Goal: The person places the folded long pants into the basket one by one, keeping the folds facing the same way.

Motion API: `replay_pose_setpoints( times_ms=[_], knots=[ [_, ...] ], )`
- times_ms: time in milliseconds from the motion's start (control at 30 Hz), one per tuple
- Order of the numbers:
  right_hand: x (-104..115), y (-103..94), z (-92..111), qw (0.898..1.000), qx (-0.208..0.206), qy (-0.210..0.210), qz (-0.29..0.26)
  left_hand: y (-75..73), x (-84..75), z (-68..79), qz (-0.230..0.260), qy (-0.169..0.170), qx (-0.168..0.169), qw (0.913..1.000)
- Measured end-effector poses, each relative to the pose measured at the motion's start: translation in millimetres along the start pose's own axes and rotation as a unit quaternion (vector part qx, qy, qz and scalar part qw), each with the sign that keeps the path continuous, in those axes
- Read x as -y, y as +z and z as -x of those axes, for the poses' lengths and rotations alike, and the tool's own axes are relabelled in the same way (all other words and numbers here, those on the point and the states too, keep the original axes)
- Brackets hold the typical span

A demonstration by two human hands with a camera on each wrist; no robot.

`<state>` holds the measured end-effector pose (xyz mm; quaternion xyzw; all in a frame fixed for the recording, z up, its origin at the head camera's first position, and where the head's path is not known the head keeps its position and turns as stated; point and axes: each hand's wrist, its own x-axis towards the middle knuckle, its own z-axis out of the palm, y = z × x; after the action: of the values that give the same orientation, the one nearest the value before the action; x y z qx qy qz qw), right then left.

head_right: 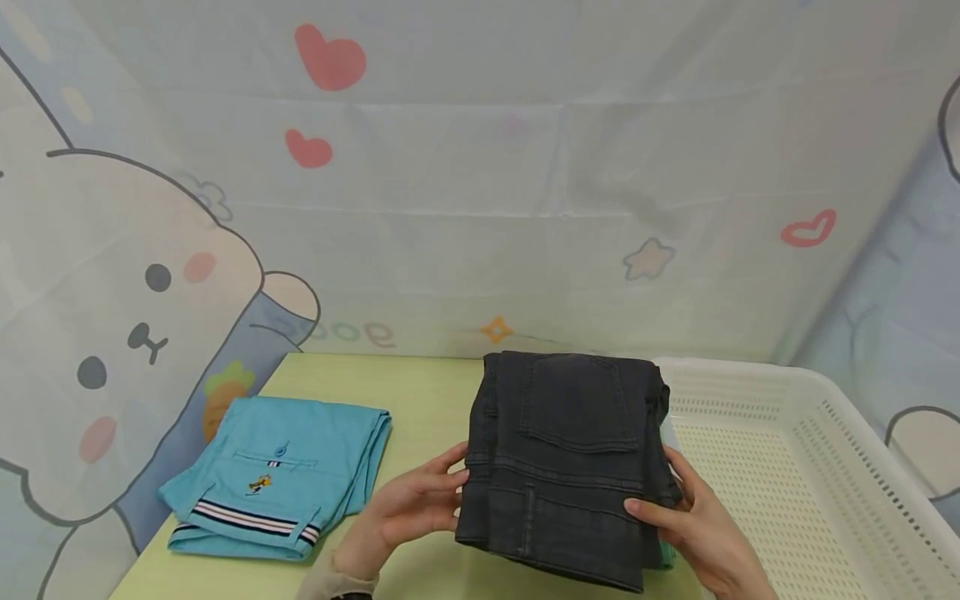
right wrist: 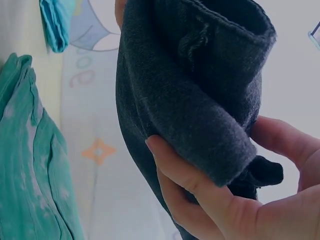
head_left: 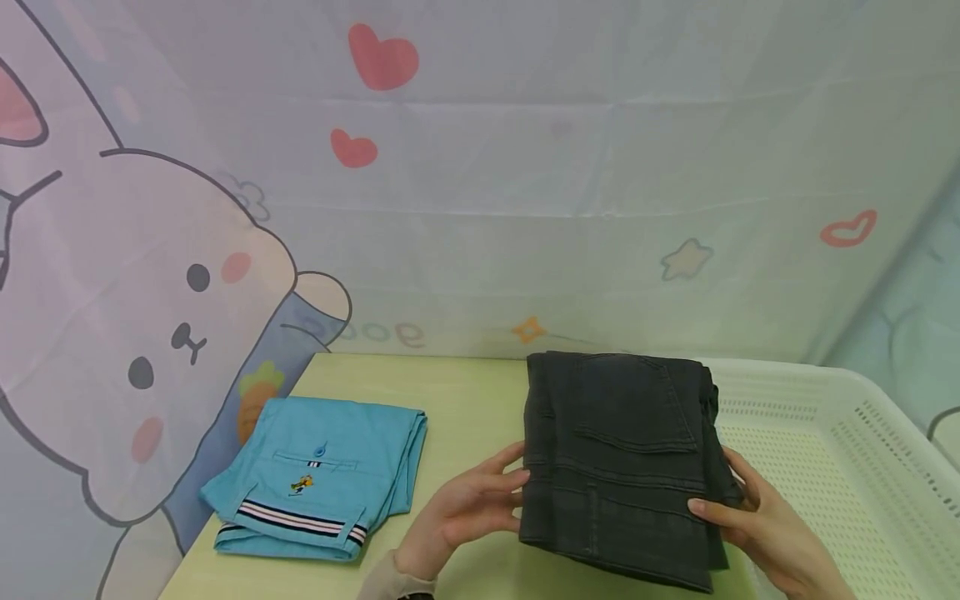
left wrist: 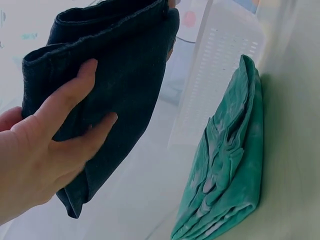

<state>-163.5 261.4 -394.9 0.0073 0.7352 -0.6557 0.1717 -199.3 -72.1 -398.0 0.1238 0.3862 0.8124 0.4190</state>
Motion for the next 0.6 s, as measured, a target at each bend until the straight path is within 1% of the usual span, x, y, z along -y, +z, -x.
replay_pose_setpoints(
  times_ms=[100, 333, 467, 600],
  knots=[
    [-1.3, -4.2, 0.7, 1.0, 0.002, -0.002, 0.002, 2.0, 2.6, -2.9, -0.006, -0.002, -0.008, 0.9999],
    [-2.3, -12.8, 1.8, 1.0, 0.015, -0.007, -0.013, 4.6, 6.9, -6.1, -0.011, 0.006, 0.003, 0.9999],
    [-3.6, -17.0, 3.6, 0.999, 0.021, -0.011, -0.034, 6.6, 10.1, -9.3, -0.002, 0.007, -0.001, 1.0],
    [-7.0, -21.3, 5.8, 0.997, 0.04, -0.034, -0.057, 8.1, 15.5, -13.1, 0.016, 0.002, -0.004, 0.9999]
  ],
)
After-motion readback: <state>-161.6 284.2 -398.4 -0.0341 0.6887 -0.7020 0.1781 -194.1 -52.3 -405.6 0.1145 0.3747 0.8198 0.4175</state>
